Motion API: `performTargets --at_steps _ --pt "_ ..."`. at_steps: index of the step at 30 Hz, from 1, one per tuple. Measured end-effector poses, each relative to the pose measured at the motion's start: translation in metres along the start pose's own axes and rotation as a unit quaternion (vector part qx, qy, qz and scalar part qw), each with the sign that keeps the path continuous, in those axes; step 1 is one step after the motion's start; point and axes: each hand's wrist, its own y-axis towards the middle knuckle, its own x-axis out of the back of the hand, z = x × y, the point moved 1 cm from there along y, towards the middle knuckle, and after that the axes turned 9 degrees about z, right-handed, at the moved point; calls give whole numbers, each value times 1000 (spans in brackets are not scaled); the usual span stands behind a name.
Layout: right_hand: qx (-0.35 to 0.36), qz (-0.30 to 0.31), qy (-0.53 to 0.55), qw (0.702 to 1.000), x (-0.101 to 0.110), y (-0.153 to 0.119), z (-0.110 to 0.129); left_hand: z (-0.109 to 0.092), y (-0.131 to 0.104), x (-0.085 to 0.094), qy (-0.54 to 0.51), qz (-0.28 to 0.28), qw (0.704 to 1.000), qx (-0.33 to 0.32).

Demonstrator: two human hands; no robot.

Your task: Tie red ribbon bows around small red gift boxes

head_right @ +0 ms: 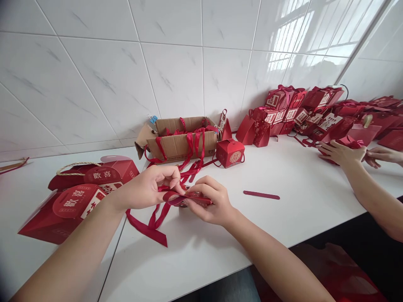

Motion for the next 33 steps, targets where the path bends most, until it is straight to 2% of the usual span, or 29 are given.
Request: performTargets --at_steps 12,17,23,33 --pt "-3 6 3 1000 0 0 -1 -3 0 -1 8 -7 1000 0" --pt "-2 12 8 1000 1 1 0 -4 -1 -3 4 -9 1000 22" --pt "18 20 3 1000 1 1 0 -5 -4 -2 79 -21 996 35" --pt "7 28 -2 1000 1 0 -1 -4 -2 -1 109 -13 994 15"
